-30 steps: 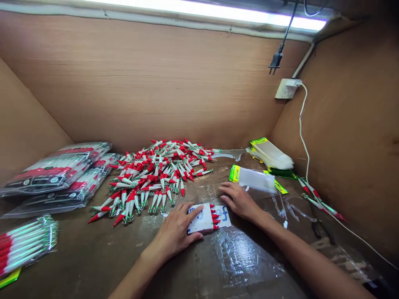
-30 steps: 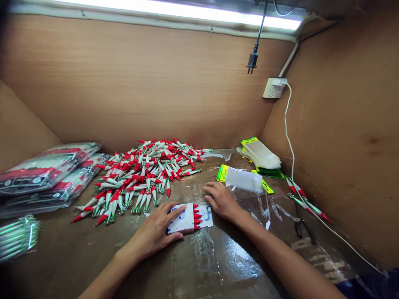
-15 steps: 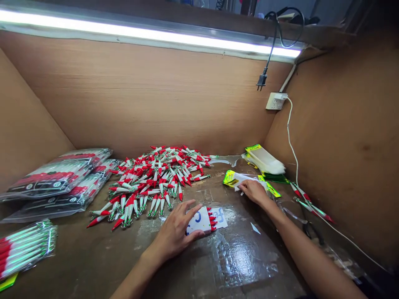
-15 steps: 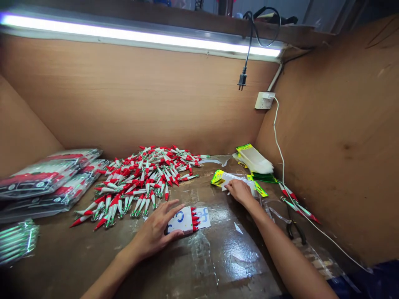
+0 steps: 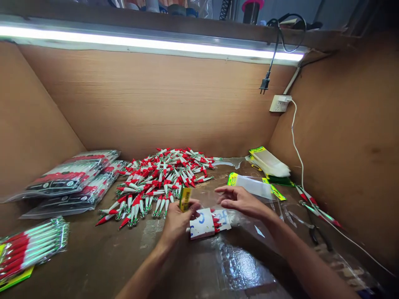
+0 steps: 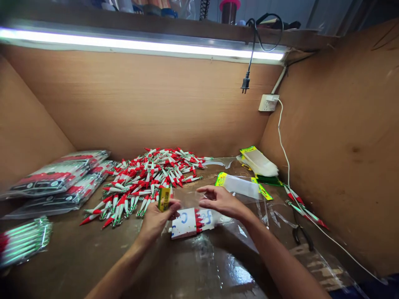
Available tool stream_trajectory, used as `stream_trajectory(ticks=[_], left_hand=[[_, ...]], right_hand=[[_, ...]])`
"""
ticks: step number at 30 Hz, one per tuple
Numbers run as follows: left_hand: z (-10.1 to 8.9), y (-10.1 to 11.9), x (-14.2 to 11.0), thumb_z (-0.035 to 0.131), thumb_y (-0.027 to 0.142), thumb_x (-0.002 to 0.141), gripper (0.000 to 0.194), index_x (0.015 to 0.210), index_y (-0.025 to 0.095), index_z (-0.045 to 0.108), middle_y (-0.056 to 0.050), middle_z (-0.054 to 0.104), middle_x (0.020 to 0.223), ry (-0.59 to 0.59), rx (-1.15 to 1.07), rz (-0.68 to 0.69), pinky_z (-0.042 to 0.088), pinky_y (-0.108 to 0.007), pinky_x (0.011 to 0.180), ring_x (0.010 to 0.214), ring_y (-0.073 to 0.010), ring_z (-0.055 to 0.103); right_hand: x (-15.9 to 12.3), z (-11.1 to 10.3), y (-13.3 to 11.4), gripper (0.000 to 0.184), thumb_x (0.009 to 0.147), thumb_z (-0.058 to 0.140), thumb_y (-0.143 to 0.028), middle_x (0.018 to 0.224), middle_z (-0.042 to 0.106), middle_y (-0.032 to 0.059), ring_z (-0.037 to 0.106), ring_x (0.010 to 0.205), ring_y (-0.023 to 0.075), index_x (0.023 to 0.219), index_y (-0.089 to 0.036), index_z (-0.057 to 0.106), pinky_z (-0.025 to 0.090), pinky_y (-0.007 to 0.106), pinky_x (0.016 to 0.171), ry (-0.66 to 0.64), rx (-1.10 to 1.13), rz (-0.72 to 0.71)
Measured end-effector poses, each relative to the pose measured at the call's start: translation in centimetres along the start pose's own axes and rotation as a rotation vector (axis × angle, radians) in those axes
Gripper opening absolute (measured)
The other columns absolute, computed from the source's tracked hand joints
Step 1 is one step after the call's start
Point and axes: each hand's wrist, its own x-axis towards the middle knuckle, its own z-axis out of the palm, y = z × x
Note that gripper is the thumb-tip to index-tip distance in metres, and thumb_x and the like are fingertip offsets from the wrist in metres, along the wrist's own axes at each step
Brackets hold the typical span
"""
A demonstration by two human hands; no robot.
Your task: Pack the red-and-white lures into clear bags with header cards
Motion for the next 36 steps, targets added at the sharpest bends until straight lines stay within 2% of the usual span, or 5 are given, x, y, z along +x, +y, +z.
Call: stream_trajectory(ticks=[9,16,22,30,36], left_hand=[[-1.4,-0.8,0.2,0.084,0.047,0.071,0.042,0.091,0.012,0.073,-0.004,0.073,0.075,0.176,-0.086,-0.043,0.059,-0.028,0.065,0.066,-0.0187,0.071],[-3.0,0.8,0.2,0.087,0.045,0.069,0.041,0.087,0.013,0.072,-0.006,0.073,0.073,-0.052,-0.128,-0.116,0.055,-0.026,0.062,0.066,-0.019,0.071],[-4.5,0.7,-0.5,0.083,0.047,0.074,0.043,0.1,0.014,0.069,-0.009,0.076,0.088,-0.021,-0.105,-0.228,0.054,-0.023,0.063,0.077,-0.0196,0.074],[-3.0,-0.5,-5.1,0.079,0.044,0.077,0.032,0.093,0.017,0.075,-0.006,0.078,0.082,0.165,0.319,0.072,0.057,-0.03,0.067,0.075,-0.0254,0.074],[-5.5,-0.8,-4.9,0.076,0.041,0.08,0.034,0.106,0.02,0.075,-0.007,0.078,0.098,0.241,0.366,0.135,0.057,-0.029,0.074,0.084,-0.0247,0.074]], right_hand=[[1.7,2.1,4.6,0.037,0.073,0.08,-0.049,0.06,0.06,-0.0019,0.047,0.053,0.0104,0.07,-0.016,0.064,0.036,0.024,0.053,0.383,0.319,0.13],[0.9,2.8,3.4,0.036,0.07,0.084,-0.044,0.076,0.066,0.0005,0.054,0.06,0.0104,0.092,-0.018,0.072,0.042,0.023,0.059,0.224,0.658,0.136],[0.8,3.0,2.7,0.031,0.079,0.075,-0.044,0.075,0.067,0.0034,0.055,0.065,0.0131,0.08,-0.014,0.075,0.041,0.024,0.061,0.212,0.377,0.03],[0.9,6.2,2.4,0.01,0.084,0.064,-0.026,0.067,0.061,-0.0025,0.054,0.061,0.0137,0.077,-0.018,0.064,0.038,0.024,0.057,0.574,-0.188,-0.036],[-0.3,6.5,0.7,0.018,0.095,0.056,-0.025,0.088,0.071,0.0032,0.064,0.081,0.0177,0.098,-0.022,0.074,0.047,0.028,0.074,0.464,-0.214,-0.269]])
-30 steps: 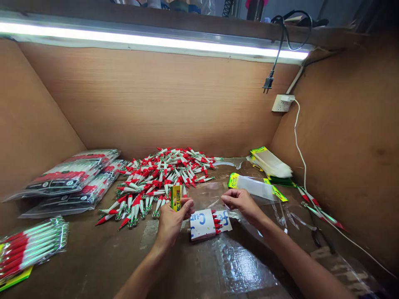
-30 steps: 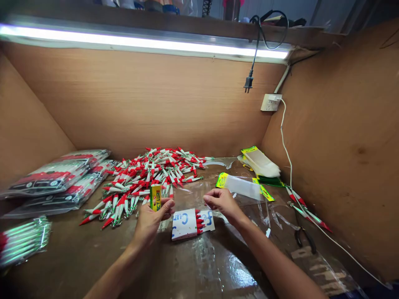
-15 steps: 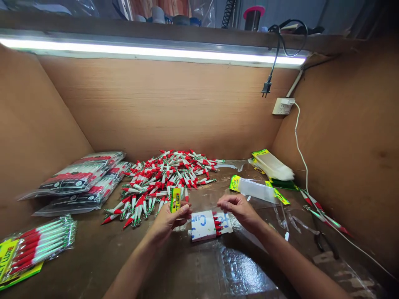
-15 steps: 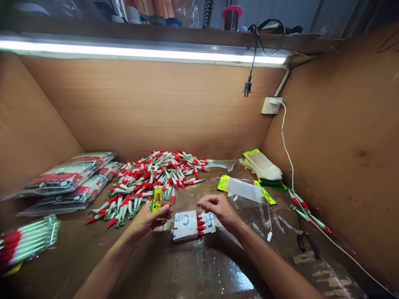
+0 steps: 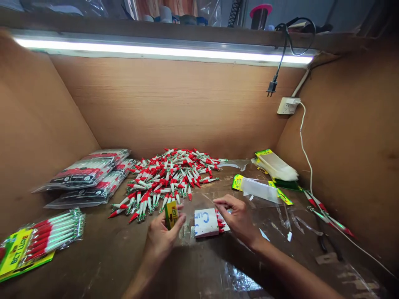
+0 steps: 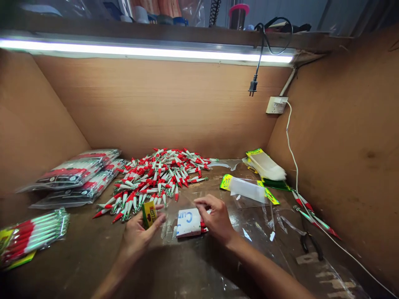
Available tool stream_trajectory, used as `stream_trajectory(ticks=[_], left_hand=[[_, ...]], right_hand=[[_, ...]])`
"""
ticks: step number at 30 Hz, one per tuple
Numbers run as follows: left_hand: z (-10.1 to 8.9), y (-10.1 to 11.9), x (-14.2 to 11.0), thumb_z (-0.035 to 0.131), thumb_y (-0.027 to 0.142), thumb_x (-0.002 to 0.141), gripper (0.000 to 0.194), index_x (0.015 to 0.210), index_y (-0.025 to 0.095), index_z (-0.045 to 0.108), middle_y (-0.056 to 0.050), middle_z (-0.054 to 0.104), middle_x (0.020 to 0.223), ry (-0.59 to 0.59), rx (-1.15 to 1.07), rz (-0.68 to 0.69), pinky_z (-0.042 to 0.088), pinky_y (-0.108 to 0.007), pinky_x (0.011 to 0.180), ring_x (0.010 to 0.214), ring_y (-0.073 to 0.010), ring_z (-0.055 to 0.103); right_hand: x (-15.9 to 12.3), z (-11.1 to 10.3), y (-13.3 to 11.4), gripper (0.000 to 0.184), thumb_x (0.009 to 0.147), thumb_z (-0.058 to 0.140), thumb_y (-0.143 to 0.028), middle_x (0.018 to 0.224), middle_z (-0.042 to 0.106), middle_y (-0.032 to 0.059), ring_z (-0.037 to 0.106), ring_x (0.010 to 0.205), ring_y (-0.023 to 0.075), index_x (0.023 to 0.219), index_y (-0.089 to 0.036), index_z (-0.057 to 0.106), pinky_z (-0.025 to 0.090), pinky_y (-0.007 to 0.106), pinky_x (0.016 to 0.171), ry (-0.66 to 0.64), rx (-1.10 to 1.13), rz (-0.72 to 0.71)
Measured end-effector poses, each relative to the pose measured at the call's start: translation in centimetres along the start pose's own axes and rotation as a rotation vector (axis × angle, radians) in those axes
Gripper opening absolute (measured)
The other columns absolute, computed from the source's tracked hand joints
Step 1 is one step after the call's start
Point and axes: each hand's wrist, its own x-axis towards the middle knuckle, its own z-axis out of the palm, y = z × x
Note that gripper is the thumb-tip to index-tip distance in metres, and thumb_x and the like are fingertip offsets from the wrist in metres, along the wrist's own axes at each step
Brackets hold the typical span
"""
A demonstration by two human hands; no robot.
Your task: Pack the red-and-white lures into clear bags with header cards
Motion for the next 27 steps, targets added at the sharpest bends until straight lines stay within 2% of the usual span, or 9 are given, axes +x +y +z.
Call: stream_trajectory(ticks=[6,10,15,17,20,21,23,25,27], left_hand=[[-1.8,-1.6,-0.4,0.079,0.04,0.079,0.028,0.093,0.016,0.077,-0.007,0.076,0.084,-0.116,-0.18,-0.032,0.057,-0.029,0.072,0.076,-0.0223,0.072],[-1.3,-1.8,-1.1,0.078,0.04,0.079,0.03,0.095,0.015,0.077,-0.005,0.073,0.075,-0.149,-0.225,-0.05,0.057,-0.028,0.066,0.068,-0.02,0.069],[-2.2,-1.5,0.9,0.074,0.051,0.079,0.046,0.105,0.013,0.071,-0.005,0.07,0.076,-0.105,-0.157,-0.167,0.058,-0.033,0.058,0.06,-0.0213,0.069],[-2.5,-0.9,1.1,0.073,0.049,0.079,0.045,0.108,0.015,0.069,-0.007,0.071,0.084,0.006,0.039,-0.074,0.059,-0.038,0.068,0.075,-0.0261,0.071],[-1.8,1.0,-0.7,0.071,0.045,0.081,0.035,0.105,0.02,0.068,-0.01,0.07,0.102,0.328,0.317,0.117,0.054,-0.043,0.087,0.1,-0.0304,0.067],[-1.1,1.7,-1.6,0.07,0.045,0.083,0.031,0.102,0.021,0.069,-0.01,0.07,0.101,0.328,0.34,0.133,0.054,-0.042,0.086,0.096,-0.0297,0.068],[0.7,2.7,-3.6,0.066,0.044,0.087,0.024,0.095,0.023,0.07,-0.008,0.072,0.089,0.037,0.231,0.081,0.056,-0.035,0.076,0.083,-0.0265,0.07],[2.5,2.7,-5.0,0.066,0.045,0.089,0.031,0.111,0.023,0.067,-0.01,0.074,0.099,-0.234,-0.03,-0.035,0.057,-0.033,0.078,0.09,-0.0269,0.072],[3.8,1.7,-5.4,0.067,0.047,0.088,0.038,0.115,0.021,0.062,-0.012,0.074,0.104,-0.27,-0.273,-0.137,0.057,-0.035,0.082,0.095,-0.0276,0.072]], right_hand=[[-1.2,0.4,-1.0,0.015,0.093,0.061,-0.022,0.087,0.067,0.0057,0.06,0.083,0.0205,0.097,-0.024,0.075,0.045,0.032,0.074,0.029,-0.145,-0.213],[-0.5,0.8,-0.7,0.018,0.092,0.064,-0.034,0.079,0.067,0.0046,0.062,0.073,0.0185,0.084,-0.02,0.07,0.047,0.03,0.067,0.032,0.043,0.074],[0.5,0.7,0.3,0.028,0.083,0.072,-0.042,0.073,0.071,0.0048,0.06,0.058,0.0142,0.086,-0.014,0.069,0.046,0.025,0.055,-0.159,0.471,0.466],[0.5,0.8,0.6,0.031,0.082,0.072,-0.042,0.075,0.073,0.0061,0.059,0.058,0.0132,0.091,-0.013,0.073,0.044,0.024,0.054,-0.191,0.516,0.506],[-0.4,1.7,0.5,0.032,0.084,0.068,-0.043,0.076,0.073,0.0065,0.059,0.056,0.0139,0.093,-0.013,0.076,0.043,0.024,0.052,-0.195,0.462,0.525],[-0.8,2.1,0.3,0.032,0.087,0.065,-0.043,0.076,0.073,0.0063,0.061,0.057,0.015,0.093,-0.014,0.077,0.044,0.025,0.053,-0.204,0.42,0.511],[-1.9,2.9,-0.5,0.03,0.091,0.06,-0.04,0.083,0.074,0.0067,0.066,0.068,0.0189,0.098,-0.017,0.078,0.05,0.029,0.062,-0.238,0.317,0.43],[-3.0,3.4,-1.6,0.027,0.091,0.061,-0.032,0.1,0.074,0.0075,0.068,0.09,0.0226,0.111,-0.022,0.076,0.053,0.035,0.082,-0.305,0.224,0.273],[-3.9,3.4,-2.7,0.044,0.087,0.066,-0.023,0.118,0.069,0.0074,0.063,0.109,0.0235,0.13,-0.027,0.065,0.048,0.038,0.097,-0.405,0.169,0.117]])
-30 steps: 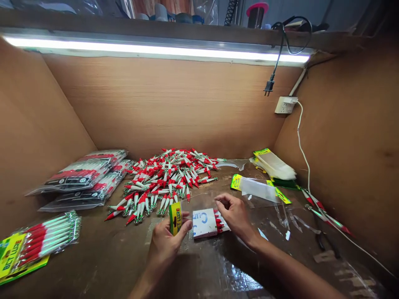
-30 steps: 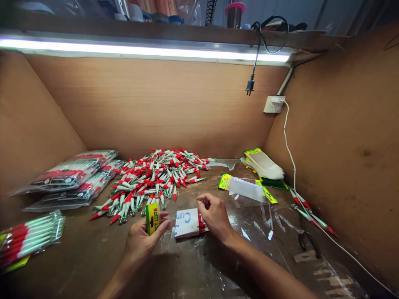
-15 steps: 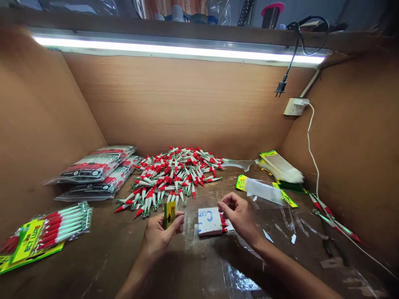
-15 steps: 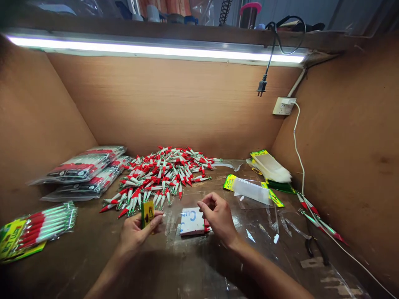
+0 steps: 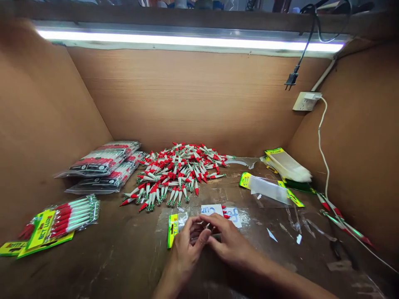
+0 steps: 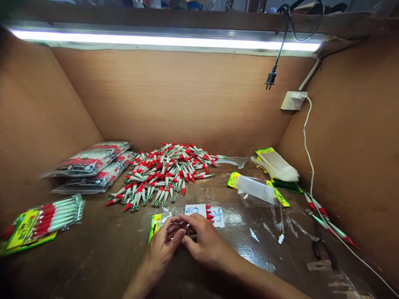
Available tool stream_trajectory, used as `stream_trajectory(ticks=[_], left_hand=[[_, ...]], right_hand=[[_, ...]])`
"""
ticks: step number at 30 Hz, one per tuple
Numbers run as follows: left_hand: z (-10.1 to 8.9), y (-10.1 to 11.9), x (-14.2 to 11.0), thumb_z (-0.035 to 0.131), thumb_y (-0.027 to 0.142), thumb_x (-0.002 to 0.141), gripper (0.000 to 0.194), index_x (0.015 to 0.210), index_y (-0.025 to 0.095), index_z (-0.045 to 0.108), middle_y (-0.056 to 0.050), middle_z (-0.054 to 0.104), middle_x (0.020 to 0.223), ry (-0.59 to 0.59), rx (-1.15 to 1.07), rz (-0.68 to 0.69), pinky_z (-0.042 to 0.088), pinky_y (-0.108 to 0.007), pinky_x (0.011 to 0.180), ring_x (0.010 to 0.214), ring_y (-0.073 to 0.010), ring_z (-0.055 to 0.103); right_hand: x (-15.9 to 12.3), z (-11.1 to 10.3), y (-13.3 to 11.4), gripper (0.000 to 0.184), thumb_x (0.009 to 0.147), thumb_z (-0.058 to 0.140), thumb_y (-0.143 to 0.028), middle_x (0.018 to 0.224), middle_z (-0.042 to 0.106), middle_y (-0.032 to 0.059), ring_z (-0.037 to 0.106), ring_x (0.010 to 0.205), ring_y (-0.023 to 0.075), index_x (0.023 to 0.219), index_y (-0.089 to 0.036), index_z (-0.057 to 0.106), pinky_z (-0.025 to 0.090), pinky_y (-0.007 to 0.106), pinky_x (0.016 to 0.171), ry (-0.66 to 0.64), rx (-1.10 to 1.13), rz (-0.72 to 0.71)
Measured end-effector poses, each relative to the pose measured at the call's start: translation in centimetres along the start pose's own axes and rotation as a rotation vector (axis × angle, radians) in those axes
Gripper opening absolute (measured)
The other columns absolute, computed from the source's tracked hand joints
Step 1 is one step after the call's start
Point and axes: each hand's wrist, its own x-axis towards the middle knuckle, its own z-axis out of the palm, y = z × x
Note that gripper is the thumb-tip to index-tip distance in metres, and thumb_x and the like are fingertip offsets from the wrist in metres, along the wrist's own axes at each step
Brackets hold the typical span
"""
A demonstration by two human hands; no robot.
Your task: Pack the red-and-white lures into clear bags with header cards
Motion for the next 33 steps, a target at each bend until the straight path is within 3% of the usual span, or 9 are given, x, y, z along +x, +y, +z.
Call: stream_trajectory(ticks=[2,4,10,16,18,22,27,29,33], left_hand=[[-0.1,-1.3,0.4,0.071,0.05,0.084,0.044,0.113,0.019,0.06,-0.013,0.076,0.099,0.045,-0.19,-0.072,0.058,-0.036,0.081,0.093,-0.0288,0.074],[-0.8,-1.9,0.6,0.076,0.051,0.08,0.048,0.11,0.016,0.062,-0.013,0.077,0.094,0.093,-0.308,-0.164,0.059,-0.037,0.078,0.091,-0.0302,0.074],[-1.6,-0.3,-0.1,0.076,0.044,0.082,0.033,0.096,0.015,0.07,-0.014,0.07,0.122,0.136,-0.408,-0.229,0.06,-0.031,0.072,0.102,-0.0294,0.072],[-0.5,0.0,-0.1,0.086,0.038,0.072,0.035,0.075,0.017,0.058,-0.009,0.078,0.083,0.147,-0.401,-0.17,0.055,-0.022,0.06,0.08,-0.0232,0.075],[-0.4,-0.1,0.0,0.086,0.036,0.072,0.033,0.081,0.017,0.062,-0.007,0.077,0.081,0.13,-0.422,-0.129,0.056,-0.023,0.064,0.08,-0.022,0.074],[-0.2,0.0,-0.4,0.078,0.031,0.083,0.041,0.12,0.021,0.067,-0.005,0.076,0.091,0.036,-0.554,-0.101,0.057,-0.032,0.085,0.086,-0.0189,0.072],[0.2,-0.2,-0.6,0.083,0.028,0.078,0.02,0.093,0.016,0.076,-0.008,0.076,0.097,0.03,-0.708,-0.166,0.056,-0.031,0.088,0.09,-0.0195,0.071],[0.6,-0.3,-0.5,0.085,0.029,0.075,0.02,0.086,0.017,0.074,-0.006,0.076,0.089,0.103,-0.715,-0.188,0.056,-0.027,0.082,0.086,-0.0181,0.072],[1.5,-0.1,-0.7,0.079,0.038,0.082,0.022,0.088,0.018,0.071,-0.006,0.076,0.096,0.183,-0.662,-0.14,0.057,-0.029,0.084,0.095,-0.0217,0.072]], right_hand=[[-0.7,0.2,-0.6,0.067,0.082,0.068,-0.015,0.126,0.064,0.0075,0.059,0.116,0.023,0.145,-0.03,0.05,0.045,0.039,0.103,-0.103,-0.055,-0.087],[-1.0,0.1,-0.7,0.073,0.082,0.067,-0.013,0.129,0.062,0.0079,0.058,0.118,0.0227,0.149,-0.03,0.044,0.044,0.04,0.105,-0.117,-0.085,-0.122],[-0.2,0.0,-0.3,0.044,0.089,0.068,-0.028,0.121,0.068,0.0081,0.066,0.096,0.0208,0.132,-0.026,0.061,0.054,0.034,0.085,0.077,-0.06,-0.006],[0.0,0.0,-0.2,0.019,0.09,0.069,-0.027,0.097,0.075,0.0034,0.068,0.084,0.0187,0.108,-0.025,0.075,0.052,0.029,0.077,0.077,-0.009,0.045],[-0.1,0.0,-0.2,0.017,0.09,0.068,-0.028,0.096,0.074,0.003,0.067,0.084,0.0178,0.106,-0.025,0.076,0.051,0.029,0.077,0.063,0.012,0.028],[-0.1,-0.1,-0.4,0.032,0.089,0.071,-0.029,0.105,0.071,0.0034,0.065,0.083,0.0164,0.12,-0.026,0.07,0.051,0.028,0.075,0.031,0.079,0.034],[0.0,-0.4,-0.6,0.02,0.094,0.062,-0.029,0.096,0.074,0.0041,0.067,0.088,0.0193,0.108,-0.023,0.076,0.052,0.031,0.081,0.023,0.129,0.068],[-0.3,-0.4,-0.5,0.025,0.094,0.062,-0.032,0.105,0.074,0.0059,0.068,0.094,0.0207,0.115,-0.024,0.073,0.052,0.034,0.086,0.083,0.074,0.028],[-1.0,-0.1,0.0,0.068,0.08,0.078,-0.035,0.136,0.062,0.0088,0.06,0.12,0.0268,0.143,-0.028,0.052,0.047,0.041,0.104,0.034,-0.065,-0.173]])
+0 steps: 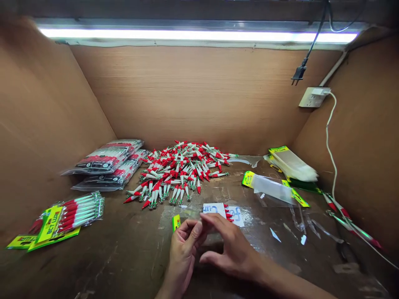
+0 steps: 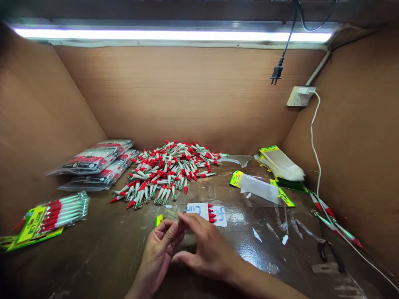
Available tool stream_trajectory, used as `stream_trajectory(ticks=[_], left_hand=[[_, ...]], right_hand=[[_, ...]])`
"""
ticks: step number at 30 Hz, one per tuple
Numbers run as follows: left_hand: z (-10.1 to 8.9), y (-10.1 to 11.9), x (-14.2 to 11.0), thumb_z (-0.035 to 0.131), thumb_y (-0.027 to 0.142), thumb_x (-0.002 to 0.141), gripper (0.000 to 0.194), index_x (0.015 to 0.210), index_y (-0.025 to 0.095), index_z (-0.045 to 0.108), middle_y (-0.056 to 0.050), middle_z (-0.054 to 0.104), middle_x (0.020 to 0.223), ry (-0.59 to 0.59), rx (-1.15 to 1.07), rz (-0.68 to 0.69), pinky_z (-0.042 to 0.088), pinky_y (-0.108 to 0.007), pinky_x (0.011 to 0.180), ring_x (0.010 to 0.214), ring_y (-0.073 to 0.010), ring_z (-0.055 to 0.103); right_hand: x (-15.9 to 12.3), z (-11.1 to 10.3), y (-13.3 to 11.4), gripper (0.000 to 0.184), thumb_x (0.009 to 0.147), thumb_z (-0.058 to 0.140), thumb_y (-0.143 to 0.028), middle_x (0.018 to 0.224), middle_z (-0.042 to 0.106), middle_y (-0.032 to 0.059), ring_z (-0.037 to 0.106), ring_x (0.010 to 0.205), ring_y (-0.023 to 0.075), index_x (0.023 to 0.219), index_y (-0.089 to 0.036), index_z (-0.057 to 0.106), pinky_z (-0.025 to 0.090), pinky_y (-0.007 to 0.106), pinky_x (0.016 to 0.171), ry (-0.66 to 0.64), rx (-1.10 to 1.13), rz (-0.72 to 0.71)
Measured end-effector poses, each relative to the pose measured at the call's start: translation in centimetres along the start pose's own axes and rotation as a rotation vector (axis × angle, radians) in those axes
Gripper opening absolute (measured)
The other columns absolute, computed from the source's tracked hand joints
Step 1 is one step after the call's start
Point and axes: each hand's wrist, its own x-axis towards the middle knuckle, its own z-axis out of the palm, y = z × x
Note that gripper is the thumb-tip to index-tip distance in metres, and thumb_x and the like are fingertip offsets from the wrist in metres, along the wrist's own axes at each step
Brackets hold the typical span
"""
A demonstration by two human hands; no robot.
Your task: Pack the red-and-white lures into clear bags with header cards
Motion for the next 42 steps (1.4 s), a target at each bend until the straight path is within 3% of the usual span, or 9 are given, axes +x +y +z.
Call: stream_trajectory(ticks=[4,7,12,15,19,25,32,38,42], left_hand=[[0.0,0.4,-0.7,0.071,0.05,0.085,0.042,0.114,0.02,0.069,-0.013,0.072,0.114,0.04,0.324,0.242,0.054,-0.043,0.096,0.108,-0.0305,0.068],[-0.5,1.9,-0.3,0.084,0.042,0.071,0.069,0.134,0.024,0.06,-0.013,0.061,0.137,0.188,0.728,0.558,0.038,-0.05,0.112,0.132,-0.0353,0.051],[-1.0,3.6,1.5,0.071,0.042,0.086,0.025,0.093,0.02,0.078,-0.009,0.078,0.089,-0.269,0.854,0.214,0.055,-0.033,0.077,0.085,-0.0268,0.072],[-1.3,3.6,2.0,0.074,0.042,0.083,0.027,0.072,0.018,0.075,-0.005,0.073,0.066,-0.181,0.859,0.19,0.049,-0.026,0.056,0.061,-0.021,0.067],[-2.4,5.6,1.1,0.074,0.033,0.084,0.01,0.082,0.024,0.077,-0.004,0.077,0.084,0.008,1.058,0.556,0.054,-0.031,0.074,0.078,-0.024,0.071],[-5.6,7.9,0.7,0.067,0.015,0.088,0.019,0.1,0.029,0.074,-0.003,0.075,0.098,-0.056,1.379,1.021,0.049,-0.037,0.095,0.101,-0.0243,0.066],[-8.7,3.4,0.9,0.056,0.022,0.096,0.014,0.094,0.024,0.07,-0.005,0.066,0.094,-0.148,1.734,0.709,0.049,-0.032,0.075,0.085,-0.0211,0.063],[-6.0,3.2,-1.2,0.072,0.05,0.083,0.034,0.103,0.025,0.064,-0.006,0.064,0.1,-0.048,1.83,0.504,0.047,-0.036,0.077,0.092,-0.0275,0.061],[-4.6,2.1,-0.9,0.057,0.032,0.095,0.011,0.091,0.023,0.062,-0.005,0.063,0.093,0.032,1.866,0.499,0.043,-0.033,0.073,0.088,-0.025,0.06]], right_hand=[[0.2,-0.3,0.0,0.03,0.099,0.054,-0.035,0.115,0.073,0.0069,0.068,0.103,0.022,0.124,-0.026,0.067,0.052,0.036,0.093,0.103,0.139,0.151],[1.0,-1.0,0.0,0.031,0.098,0.054,-0.044,0.091,0.076,0.006,0.069,0.079,0.0184,0.098,-0.02,0.074,0.053,0.029,0.073,0.105,0.41,0.321],[1.6,-1.5,0.6,0.033,0.091,0.065,-0.047,0.078,0.071,0.0043,0.062,0.069,0.0156,0.09,-0.017,0.077,0.048,0.026,0.064,0.056,0.533,0.356],[1.7,-1.9,1.0,0.028,0.092,0.064,-0.043,0.085,0.07,0.0046,0.063,0.076,0.0171,0.092,-0.018,0.077,0.049,0.027,0.068,0.127,0.397,0.334],[1.7,-2.8,1.1,0.033,0.095,0.059,-0.036,0.112,0.067,0.0077,0.064,0.092,0.0205,0.125,-0.024,0.067,0.052,0.033,0.08,0.273,0.089,0.237],[2.1,-2.2,2.1,0.073,0.083,0.072,-0.03,0.153,0.044,0.0128,0.038,0.14,0.0334,0.149,-0.024,0.044,0.031,0.054,0.116,-0.1,-0.489,-0.041],[4.0,-2.0,3.9,0.086,0.081,0.068,-0.028,0.149,0.049,0.0169,0.042,0.136,0.0312,0.156,-0.013,0.03,0.027,0.049,0.118,-0.404,-0.575,-0.054],[2.4,-6.7,2.4,0.098,0.06,0.055,0.003,0.153,0.047,0.0035,0.032,0.147,0.0293,0.151,-0.031,0.04,0.025,0.051,0.12,-0.662,-0.474,-0.108],[-0.6,-7.4,0.9,0.075,0.07,0.054,0.003,0.162,0.031,0.0005,0.021,0.151,0.0303,0.135,-0.033,0.057,0.026,0.056,0.12,-0.646,-0.487,-0.026]])
